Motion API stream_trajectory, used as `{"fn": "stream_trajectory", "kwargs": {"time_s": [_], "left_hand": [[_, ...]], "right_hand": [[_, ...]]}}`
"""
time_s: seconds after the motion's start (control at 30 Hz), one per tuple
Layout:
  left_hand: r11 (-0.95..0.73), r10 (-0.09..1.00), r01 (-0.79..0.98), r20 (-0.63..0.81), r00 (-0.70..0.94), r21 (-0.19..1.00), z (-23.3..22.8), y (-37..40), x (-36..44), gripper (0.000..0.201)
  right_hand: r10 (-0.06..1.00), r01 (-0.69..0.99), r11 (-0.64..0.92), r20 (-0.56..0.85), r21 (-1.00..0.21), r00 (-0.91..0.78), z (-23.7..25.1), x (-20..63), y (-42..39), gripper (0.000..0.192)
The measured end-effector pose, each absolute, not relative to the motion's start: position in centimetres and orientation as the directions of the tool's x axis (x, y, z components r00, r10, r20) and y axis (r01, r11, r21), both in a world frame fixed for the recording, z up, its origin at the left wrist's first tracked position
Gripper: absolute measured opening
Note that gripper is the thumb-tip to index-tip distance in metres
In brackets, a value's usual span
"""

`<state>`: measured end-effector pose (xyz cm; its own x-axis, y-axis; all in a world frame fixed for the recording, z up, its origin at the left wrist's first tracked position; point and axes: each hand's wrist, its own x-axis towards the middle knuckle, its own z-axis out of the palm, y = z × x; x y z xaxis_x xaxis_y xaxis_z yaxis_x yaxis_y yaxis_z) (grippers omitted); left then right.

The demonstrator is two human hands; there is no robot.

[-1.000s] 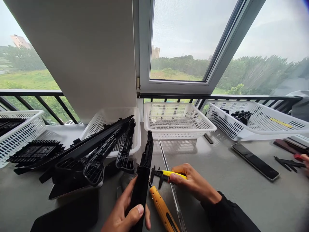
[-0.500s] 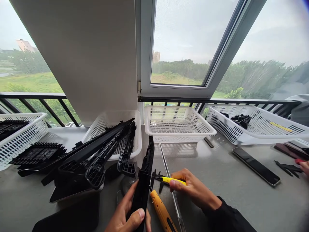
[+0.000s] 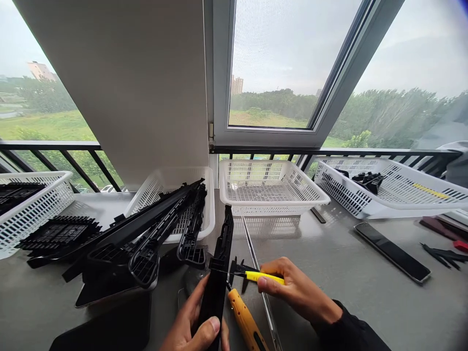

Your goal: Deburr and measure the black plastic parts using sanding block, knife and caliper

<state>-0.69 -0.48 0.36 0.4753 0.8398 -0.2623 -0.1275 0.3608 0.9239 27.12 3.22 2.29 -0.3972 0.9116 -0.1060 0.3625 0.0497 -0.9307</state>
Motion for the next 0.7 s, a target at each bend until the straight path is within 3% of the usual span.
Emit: {"fn": "stream_trajectory", "kwargs": {"time_s": [0.3, 0.53, 0.7], "left_hand": [[0.315, 0.864, -0.077, -0.252, 0.435, 0.946, 0.14, -0.57, -0.69, 0.106], [0.267, 0.868, -0.032, -0.226, 0.442, 0.963, 0.3, -0.53, -0.86, 0.092], [0.291, 0.857, -0.07, -0.227, 0.462, 0.954, 0.45, -0.45, -0.82, 0.095]], "right_hand": [[0.91, 0.375, 0.067, -0.097, -0.925, -0.402, 2.65, 27.19, 3.35, 0.072], [0.915, 0.39, 0.049, -0.115, -0.92, -0.386, 2.08, 27.45, 3.56, 0.071], [0.906, 0.371, 0.042, -0.122, -0.928, -0.406, 1.92, 27.67, 3.71, 0.072]]}}
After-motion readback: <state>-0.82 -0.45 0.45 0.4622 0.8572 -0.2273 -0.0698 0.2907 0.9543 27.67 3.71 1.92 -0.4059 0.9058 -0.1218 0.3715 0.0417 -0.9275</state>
